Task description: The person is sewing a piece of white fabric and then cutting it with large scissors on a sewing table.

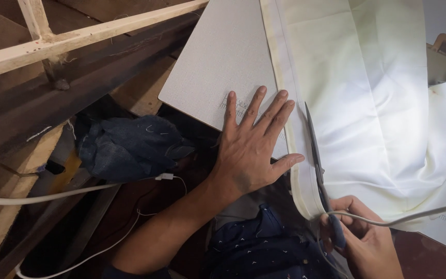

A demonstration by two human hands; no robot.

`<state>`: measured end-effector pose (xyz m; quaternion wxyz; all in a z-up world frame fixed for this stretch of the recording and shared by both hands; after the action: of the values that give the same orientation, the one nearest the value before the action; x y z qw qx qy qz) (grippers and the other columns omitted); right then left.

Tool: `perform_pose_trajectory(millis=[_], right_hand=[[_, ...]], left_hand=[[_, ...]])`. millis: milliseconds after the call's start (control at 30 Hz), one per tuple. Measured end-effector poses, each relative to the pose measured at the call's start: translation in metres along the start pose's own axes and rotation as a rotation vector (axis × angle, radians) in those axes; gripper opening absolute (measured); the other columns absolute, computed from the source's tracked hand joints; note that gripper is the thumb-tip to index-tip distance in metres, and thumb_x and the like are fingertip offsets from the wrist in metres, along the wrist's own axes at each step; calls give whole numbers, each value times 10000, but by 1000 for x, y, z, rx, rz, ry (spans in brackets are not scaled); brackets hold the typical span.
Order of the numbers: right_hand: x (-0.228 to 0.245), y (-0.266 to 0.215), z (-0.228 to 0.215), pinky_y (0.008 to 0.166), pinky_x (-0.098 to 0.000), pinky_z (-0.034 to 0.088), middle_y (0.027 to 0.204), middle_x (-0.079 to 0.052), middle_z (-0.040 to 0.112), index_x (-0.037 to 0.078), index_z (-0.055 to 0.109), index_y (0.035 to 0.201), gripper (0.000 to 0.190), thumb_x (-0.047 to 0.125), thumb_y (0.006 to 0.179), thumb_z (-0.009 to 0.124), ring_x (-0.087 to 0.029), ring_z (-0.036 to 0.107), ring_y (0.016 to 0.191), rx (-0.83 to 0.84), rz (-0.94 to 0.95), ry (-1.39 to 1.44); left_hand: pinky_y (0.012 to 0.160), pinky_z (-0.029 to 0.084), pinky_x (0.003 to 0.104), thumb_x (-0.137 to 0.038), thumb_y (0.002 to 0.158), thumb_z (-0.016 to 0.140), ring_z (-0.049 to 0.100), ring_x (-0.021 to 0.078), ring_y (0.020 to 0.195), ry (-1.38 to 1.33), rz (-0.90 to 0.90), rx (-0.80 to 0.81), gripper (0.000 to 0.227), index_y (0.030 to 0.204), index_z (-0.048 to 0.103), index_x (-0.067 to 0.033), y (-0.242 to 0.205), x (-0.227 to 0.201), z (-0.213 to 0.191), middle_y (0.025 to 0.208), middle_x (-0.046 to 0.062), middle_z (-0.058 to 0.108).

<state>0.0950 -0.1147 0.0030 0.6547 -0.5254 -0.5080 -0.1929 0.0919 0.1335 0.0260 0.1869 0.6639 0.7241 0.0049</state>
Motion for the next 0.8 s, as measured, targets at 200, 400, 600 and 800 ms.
perform_pose_trajectory(millis=[200,400,600,800], right_hand=[[10,3,5,482,-298,375,532,-147,579,-54,644,952,157,95,943,690,-190,472,487,66,-12,25],[5,-2,1,475,-293,336,508,-138,519,-91,664,964,144,47,933,695,-197,436,460,46,36,52],[11,8,6,475,-304,362,600,-80,496,-75,656,954,113,17,918,713,-207,463,497,-16,80,78],[24,20,16,510,-316,350,590,-134,546,-70,660,994,161,67,925,707,-225,460,539,49,60,29]], left_hand=[[1260,67,672,-751,931,500,257,329,1584,-7,-2,-10,927,1608,364,-133,-1,-1,-1,1687,31,342],[1209,8,699,-771,928,362,147,315,1563,6,-13,215,882,1571,298,-170,39,18,12,1663,74,262],[1225,7,663,-762,968,395,145,296,1574,32,-15,139,886,1601,303,-149,41,35,8,1694,36,238],[1240,1,661,-769,966,383,165,299,1582,32,-9,74,895,1607,326,-148,33,34,9,1695,32,261]])
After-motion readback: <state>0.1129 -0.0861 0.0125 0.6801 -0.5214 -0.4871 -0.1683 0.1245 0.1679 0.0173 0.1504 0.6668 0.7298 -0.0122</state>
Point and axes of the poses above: each hand's wrist, its own y-axis towards the middle knuckle, its own z-axis out of the palm, x = y × z, the point moved 6 cm from there along y, towards the middle knuckle
